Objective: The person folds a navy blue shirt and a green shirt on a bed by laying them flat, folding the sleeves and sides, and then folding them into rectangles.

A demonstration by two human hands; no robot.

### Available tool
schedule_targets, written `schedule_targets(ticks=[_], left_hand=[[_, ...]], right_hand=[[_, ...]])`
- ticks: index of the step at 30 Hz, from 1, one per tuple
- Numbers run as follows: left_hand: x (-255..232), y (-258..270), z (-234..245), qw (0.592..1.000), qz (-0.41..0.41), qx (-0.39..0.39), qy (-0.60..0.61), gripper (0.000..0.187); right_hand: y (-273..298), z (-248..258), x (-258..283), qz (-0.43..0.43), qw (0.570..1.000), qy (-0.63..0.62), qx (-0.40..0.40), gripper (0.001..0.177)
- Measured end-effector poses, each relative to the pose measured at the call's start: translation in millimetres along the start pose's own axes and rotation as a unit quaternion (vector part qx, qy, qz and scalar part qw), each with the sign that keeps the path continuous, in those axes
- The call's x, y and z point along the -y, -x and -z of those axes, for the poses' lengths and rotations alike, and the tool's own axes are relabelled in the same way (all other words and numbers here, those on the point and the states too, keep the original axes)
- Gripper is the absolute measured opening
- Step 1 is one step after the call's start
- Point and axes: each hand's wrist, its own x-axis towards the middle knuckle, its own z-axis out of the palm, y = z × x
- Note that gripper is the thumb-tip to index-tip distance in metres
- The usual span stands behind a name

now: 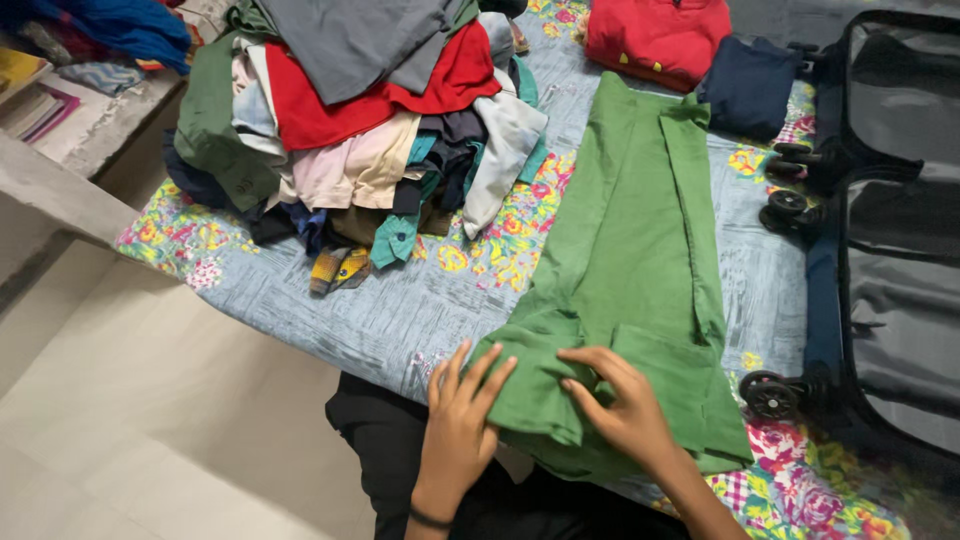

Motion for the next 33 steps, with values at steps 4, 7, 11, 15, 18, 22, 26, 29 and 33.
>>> schedule_targets(ticks=[4,7,11,15,18,22,26,29,33], left_hand=[[7.9,-6.4,-8.8,0.997,0.017,0.035,-0.064,0.076],[8.8,-5.4,-2.1,0.997,0.020,0.064,-0.025,0.076],[6.3,0.1,13.2,0.995,0.020,0.094,0.024,0.083],[10.7,-3.9,18.5,0.992,0.028,0.122,0.006,0.083],[15.5,-8.5,17.4,0.992,0.019,0.125,-0.003,0.073],[16.7,-11.5,14.2,0.995,0.011,0.100,-0.006,0.063],[15.0,-11.9,14.7,0.994,0.015,0.108,0.021,0.056],[13.8,-11.2,15.1,0.995,0.006,0.096,0.040,0.055],[11.3,-9.5,17.0,0.993,-0.007,0.106,0.059,0.054]], right_hand=[[-5.8,-6.3,-4.9,-0.086,0.993,0.057,0.062,0.045],[-4.2,-2.0,-4.8,-0.009,0.983,0.085,0.161,0.069],[-1.6,2.4,1.3,0.002,0.970,0.107,0.219,0.089],[-2.7,-1.8,2.8,0.049,0.967,0.162,0.191,0.088],[-4.4,-7.0,-1.2,0.029,0.974,0.153,0.164,0.076],[-2.6,-16.7,-8.7,0.041,0.983,0.145,0.108,0.057],[-2.0,-19.4,-18.2,0.030,0.981,0.162,0.104,0.043],[-1.9,-18.4,-22.4,0.045,0.982,0.164,0.085,0.038],[5.6,-3.8,-19.9,0.065,0.976,0.182,0.100,0.040]])
